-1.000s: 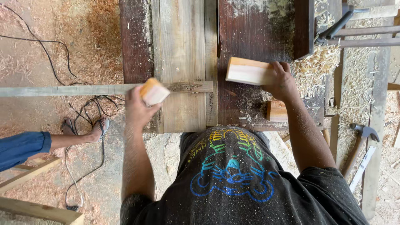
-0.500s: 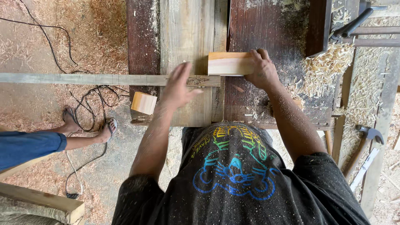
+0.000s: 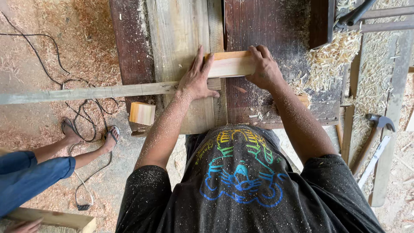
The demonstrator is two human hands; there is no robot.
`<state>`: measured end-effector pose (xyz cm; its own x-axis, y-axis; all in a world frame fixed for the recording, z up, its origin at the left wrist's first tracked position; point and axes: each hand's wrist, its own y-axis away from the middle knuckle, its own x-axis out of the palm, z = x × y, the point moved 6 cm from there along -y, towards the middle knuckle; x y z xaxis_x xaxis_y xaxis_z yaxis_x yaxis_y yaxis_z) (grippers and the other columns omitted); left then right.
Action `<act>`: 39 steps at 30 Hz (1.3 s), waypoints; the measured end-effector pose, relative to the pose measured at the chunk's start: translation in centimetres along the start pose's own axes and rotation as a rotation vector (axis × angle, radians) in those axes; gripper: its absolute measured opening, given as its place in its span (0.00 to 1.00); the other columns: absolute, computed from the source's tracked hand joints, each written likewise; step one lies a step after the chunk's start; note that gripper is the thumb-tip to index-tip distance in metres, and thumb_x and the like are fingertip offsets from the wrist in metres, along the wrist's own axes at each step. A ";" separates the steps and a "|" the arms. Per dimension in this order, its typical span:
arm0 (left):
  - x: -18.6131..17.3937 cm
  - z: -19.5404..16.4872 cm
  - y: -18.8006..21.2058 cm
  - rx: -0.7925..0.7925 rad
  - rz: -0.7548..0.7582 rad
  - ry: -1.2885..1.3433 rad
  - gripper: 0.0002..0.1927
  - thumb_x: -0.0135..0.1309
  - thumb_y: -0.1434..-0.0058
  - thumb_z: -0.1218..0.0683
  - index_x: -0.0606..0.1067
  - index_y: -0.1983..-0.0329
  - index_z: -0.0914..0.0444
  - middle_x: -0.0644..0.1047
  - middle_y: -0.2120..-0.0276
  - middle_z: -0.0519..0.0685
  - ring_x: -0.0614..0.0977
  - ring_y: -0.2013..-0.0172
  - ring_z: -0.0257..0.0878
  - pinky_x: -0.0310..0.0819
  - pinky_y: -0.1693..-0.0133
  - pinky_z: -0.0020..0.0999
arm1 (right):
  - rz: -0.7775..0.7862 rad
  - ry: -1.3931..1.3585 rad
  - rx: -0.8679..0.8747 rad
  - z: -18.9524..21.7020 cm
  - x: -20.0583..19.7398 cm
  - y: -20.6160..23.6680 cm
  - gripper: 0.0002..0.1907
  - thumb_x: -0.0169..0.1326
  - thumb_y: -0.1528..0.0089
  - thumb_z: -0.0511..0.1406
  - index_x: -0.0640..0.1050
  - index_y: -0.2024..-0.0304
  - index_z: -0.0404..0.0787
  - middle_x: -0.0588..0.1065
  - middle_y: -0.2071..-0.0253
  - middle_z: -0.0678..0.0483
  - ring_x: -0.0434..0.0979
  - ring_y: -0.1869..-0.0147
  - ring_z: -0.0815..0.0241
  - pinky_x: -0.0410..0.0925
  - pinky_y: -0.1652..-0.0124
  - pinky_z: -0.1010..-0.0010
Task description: The person uses a table saw to cut a long wooden plank into several smaller blocks. They then use a square and a pencil to mark lines on the remaining plank.
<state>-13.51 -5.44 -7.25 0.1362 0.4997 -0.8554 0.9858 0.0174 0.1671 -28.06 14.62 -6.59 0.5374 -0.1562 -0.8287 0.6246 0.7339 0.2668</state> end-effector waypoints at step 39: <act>-4.6 4.6 -9.9 -0.022 0.027 0.032 0.79 0.80 0.66 0.30 0.40 0.21 0.49 0.42 0.25 0.58 0.56 0.28 0.63 0.62 0.33 0.58 | -0.213 -0.866 0.406 -4.6 -2.1 -7.3 0.25 0.47 0.27 0.45 0.70 0.31 0.41 0.81 0.51 0.49 0.80 0.57 0.67 0.78 0.58 0.76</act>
<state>-23.46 -11.95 -7.22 0.1593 0.5281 -0.8341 0.9793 0.0221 0.2010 -36.37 12.60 -9.07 0.5196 -0.8091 -0.2746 0.8169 0.3764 0.4370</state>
